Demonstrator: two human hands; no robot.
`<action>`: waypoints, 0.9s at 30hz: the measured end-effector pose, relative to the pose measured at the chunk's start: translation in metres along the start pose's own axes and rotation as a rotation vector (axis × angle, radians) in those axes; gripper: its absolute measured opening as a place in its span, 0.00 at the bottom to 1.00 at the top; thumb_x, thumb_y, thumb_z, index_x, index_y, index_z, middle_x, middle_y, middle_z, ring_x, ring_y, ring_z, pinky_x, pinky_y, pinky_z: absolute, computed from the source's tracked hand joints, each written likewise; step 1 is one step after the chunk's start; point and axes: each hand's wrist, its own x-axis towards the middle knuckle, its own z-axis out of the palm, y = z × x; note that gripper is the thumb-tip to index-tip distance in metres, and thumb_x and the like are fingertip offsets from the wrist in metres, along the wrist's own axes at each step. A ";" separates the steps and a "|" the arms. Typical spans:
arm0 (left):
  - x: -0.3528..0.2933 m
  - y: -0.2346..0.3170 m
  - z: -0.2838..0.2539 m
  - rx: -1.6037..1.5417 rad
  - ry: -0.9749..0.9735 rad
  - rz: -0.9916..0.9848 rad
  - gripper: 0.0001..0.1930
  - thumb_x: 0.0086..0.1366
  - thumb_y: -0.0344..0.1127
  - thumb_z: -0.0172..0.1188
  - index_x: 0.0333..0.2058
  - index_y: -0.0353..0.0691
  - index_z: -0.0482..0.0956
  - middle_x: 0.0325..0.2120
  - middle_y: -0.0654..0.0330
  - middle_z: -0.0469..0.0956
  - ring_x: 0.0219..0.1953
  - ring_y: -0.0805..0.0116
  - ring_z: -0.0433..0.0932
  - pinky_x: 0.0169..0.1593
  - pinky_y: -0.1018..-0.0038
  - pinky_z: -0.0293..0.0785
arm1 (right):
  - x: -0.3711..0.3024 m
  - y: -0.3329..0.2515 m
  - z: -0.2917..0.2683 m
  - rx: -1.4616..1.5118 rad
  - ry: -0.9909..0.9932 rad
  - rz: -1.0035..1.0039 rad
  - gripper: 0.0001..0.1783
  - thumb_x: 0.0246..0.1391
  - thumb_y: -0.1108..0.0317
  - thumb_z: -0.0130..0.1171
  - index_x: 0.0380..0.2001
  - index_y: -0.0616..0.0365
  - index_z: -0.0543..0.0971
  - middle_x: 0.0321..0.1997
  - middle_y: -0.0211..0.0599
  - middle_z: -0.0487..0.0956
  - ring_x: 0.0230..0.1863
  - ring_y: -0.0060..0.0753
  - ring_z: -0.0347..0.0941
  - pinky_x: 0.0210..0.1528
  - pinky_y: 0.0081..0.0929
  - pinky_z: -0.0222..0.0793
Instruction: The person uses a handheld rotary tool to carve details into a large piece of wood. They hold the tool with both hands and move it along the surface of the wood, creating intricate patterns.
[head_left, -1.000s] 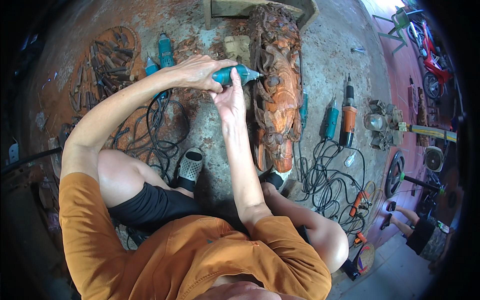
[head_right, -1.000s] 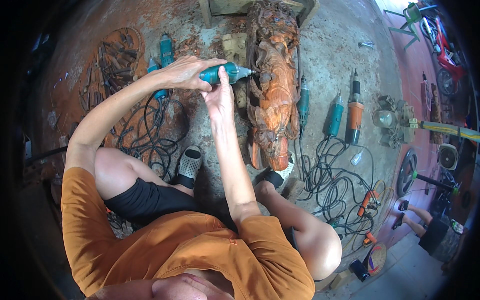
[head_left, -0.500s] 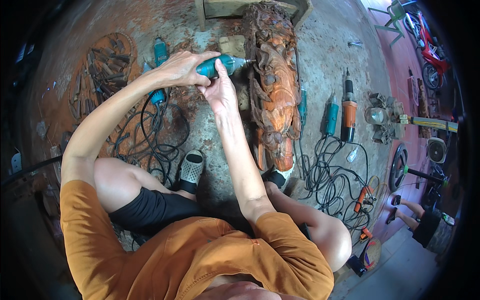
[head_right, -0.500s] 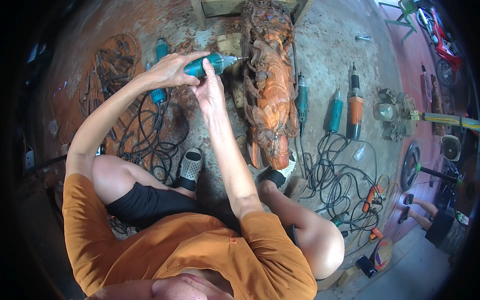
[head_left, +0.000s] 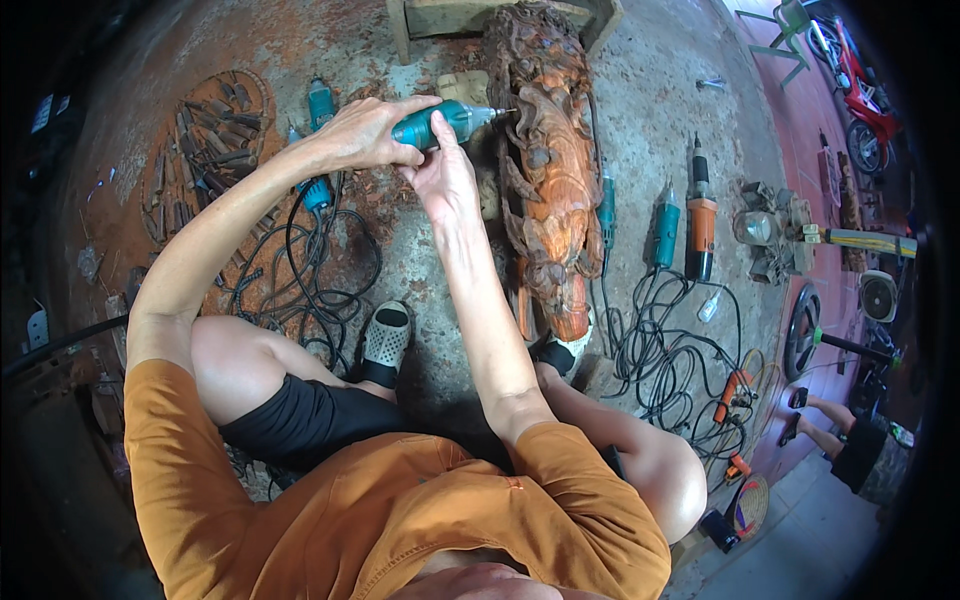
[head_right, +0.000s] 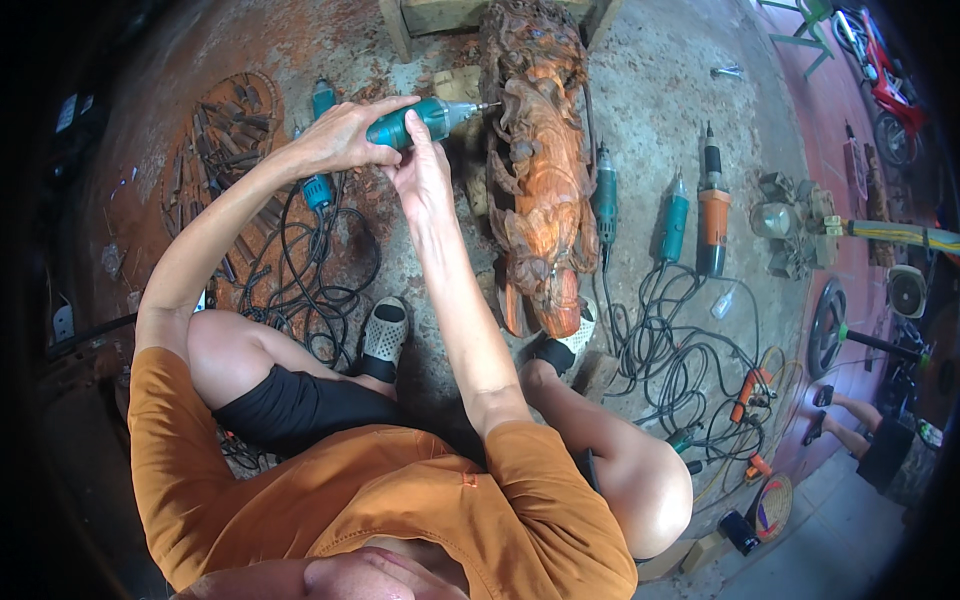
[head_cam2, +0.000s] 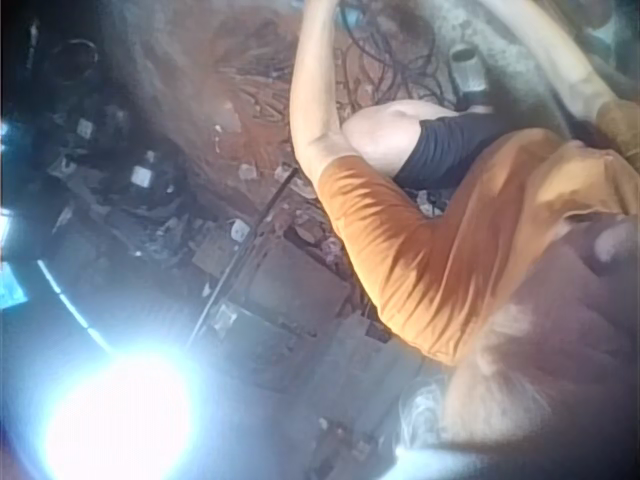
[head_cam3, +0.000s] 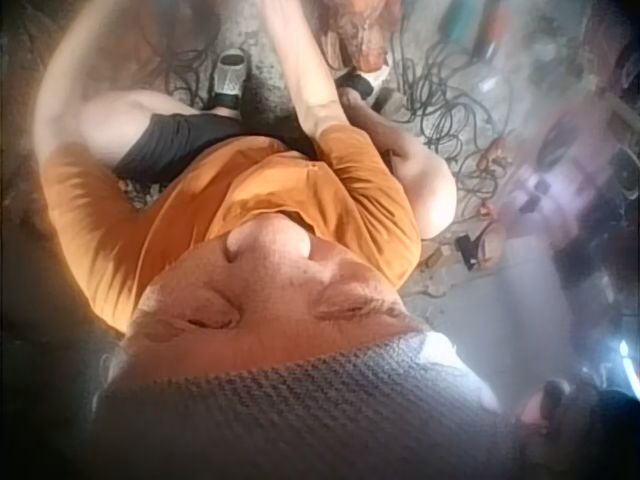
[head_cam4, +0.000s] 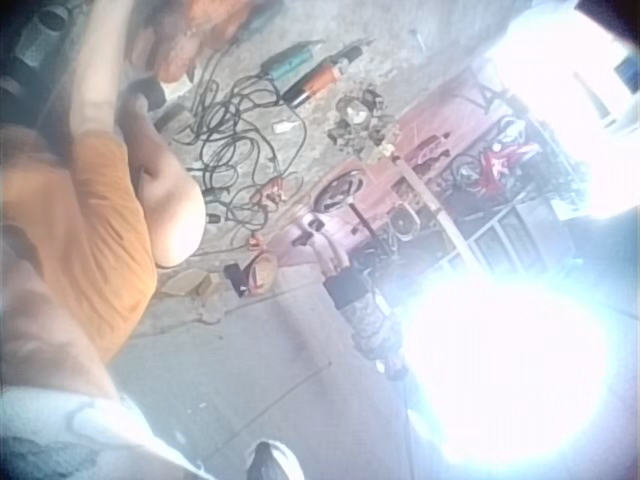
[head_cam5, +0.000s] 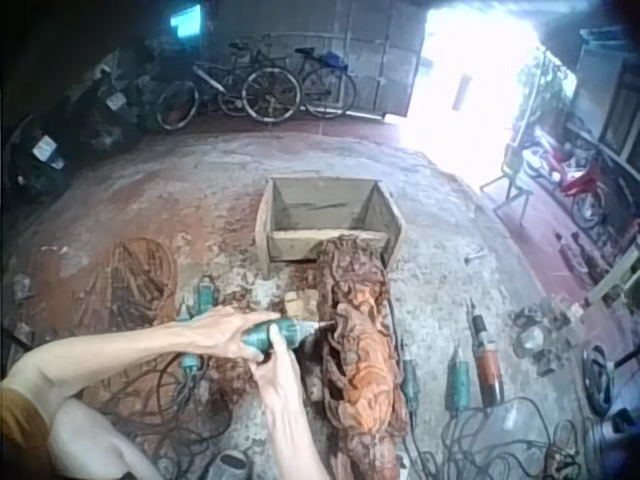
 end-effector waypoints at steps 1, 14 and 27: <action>0.001 0.002 0.000 0.009 0.000 0.001 0.44 0.45 0.44 0.68 0.64 0.49 0.66 0.20 0.51 0.79 0.21 0.61 0.77 0.30 0.66 0.71 | 0.001 -0.001 0.000 -0.001 0.004 0.000 0.30 0.57 0.54 0.63 0.59 0.53 0.66 0.54 0.39 0.73 0.54 0.39 0.71 0.58 0.49 0.68; 0.011 0.012 -0.001 0.055 -0.005 -0.008 0.44 0.45 0.46 0.70 0.64 0.50 0.66 0.20 0.51 0.79 0.22 0.58 0.78 0.32 0.63 0.73 | 0.006 -0.010 -0.004 0.011 0.011 -0.021 0.32 0.58 0.53 0.62 0.60 0.53 0.65 0.57 0.39 0.71 0.58 0.40 0.69 0.59 0.50 0.68; 0.013 0.017 -0.006 0.115 -0.021 0.006 0.44 0.45 0.47 0.70 0.64 0.50 0.66 0.18 0.51 0.78 0.22 0.58 0.78 0.31 0.63 0.73 | 0.004 -0.011 -0.002 0.043 -0.007 -0.013 0.32 0.58 0.53 0.62 0.60 0.53 0.64 0.57 0.38 0.71 0.57 0.38 0.70 0.58 0.48 0.70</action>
